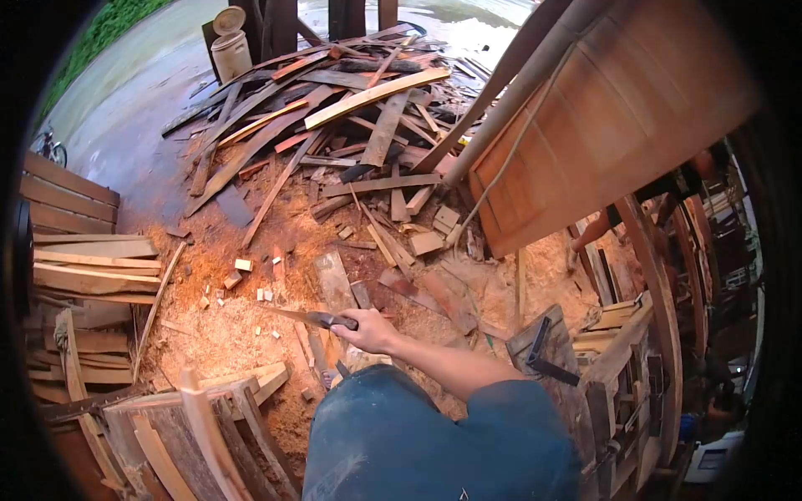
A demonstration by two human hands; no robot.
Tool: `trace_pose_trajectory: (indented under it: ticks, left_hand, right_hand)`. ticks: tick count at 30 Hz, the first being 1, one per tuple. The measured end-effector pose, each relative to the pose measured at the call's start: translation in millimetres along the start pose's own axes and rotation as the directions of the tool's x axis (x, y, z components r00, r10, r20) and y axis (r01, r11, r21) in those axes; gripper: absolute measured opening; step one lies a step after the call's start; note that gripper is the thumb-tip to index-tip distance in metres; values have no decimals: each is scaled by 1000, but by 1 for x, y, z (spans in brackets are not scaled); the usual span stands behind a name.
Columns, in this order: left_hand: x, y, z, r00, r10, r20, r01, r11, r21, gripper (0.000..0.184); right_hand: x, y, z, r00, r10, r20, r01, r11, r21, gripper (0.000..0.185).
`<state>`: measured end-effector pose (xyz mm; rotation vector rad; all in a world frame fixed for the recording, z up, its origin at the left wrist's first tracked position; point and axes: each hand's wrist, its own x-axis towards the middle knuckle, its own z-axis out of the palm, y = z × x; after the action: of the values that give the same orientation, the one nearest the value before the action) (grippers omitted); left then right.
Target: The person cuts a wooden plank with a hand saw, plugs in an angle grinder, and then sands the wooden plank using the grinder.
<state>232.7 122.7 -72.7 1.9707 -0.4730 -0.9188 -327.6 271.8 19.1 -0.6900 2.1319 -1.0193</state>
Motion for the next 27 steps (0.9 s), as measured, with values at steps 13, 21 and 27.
trace_pose_trajectory:
  ticks: [13,21,27]
  left_hand:
    - [-92,-45,-130,860,-180,-477,-107,851,-515,84]
    - [-179,5,-123,591,-159,-791,-500,697,-513,78]
    - [-213,7,-184,580,-8,-814,-583,694,-422,79]
  right_hand:
    - [94,-123,32,903,-158,400,327,857,-399,72]
    - [159,-46,46,870,-117,479,365,805,-467,57]
    - [155,-13,45,887,-204,415,369,852,-370,38]
